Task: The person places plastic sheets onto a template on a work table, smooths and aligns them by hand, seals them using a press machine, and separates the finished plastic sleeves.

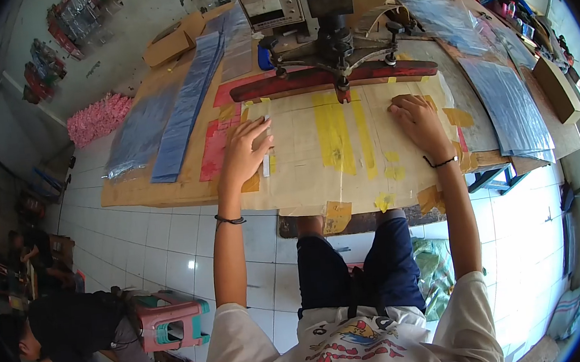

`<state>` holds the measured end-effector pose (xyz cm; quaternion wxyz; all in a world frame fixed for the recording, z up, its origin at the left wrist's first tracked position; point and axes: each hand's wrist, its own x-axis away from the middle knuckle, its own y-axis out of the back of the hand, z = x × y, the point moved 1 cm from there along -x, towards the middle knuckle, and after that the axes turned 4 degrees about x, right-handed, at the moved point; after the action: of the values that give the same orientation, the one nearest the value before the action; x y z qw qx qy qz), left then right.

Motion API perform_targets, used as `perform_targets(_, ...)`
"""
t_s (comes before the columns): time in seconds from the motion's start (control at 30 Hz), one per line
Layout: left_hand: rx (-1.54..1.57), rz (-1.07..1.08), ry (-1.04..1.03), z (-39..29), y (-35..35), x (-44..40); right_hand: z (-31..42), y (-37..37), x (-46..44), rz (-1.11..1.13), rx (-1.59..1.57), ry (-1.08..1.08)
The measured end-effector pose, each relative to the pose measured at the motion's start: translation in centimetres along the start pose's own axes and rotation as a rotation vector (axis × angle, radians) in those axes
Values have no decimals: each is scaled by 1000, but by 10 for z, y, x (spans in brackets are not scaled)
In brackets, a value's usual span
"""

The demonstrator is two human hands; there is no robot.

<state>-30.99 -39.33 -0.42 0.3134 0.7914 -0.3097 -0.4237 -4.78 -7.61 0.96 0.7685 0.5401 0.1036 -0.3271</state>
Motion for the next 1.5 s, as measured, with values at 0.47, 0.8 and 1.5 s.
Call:
perform_targets(0.47, 41, -24, -41, -2, 3, 2, 11, 8, 29, -32, 92, 12)
perform_targets(0.8, 128, 17, 42, 1, 5, 3, 13, 14, 46, -10, 88, -77)
perform_targets(1.5, 104, -19, 42, -1, 5, 4, 10, 15, 47, -17, 48, -96)
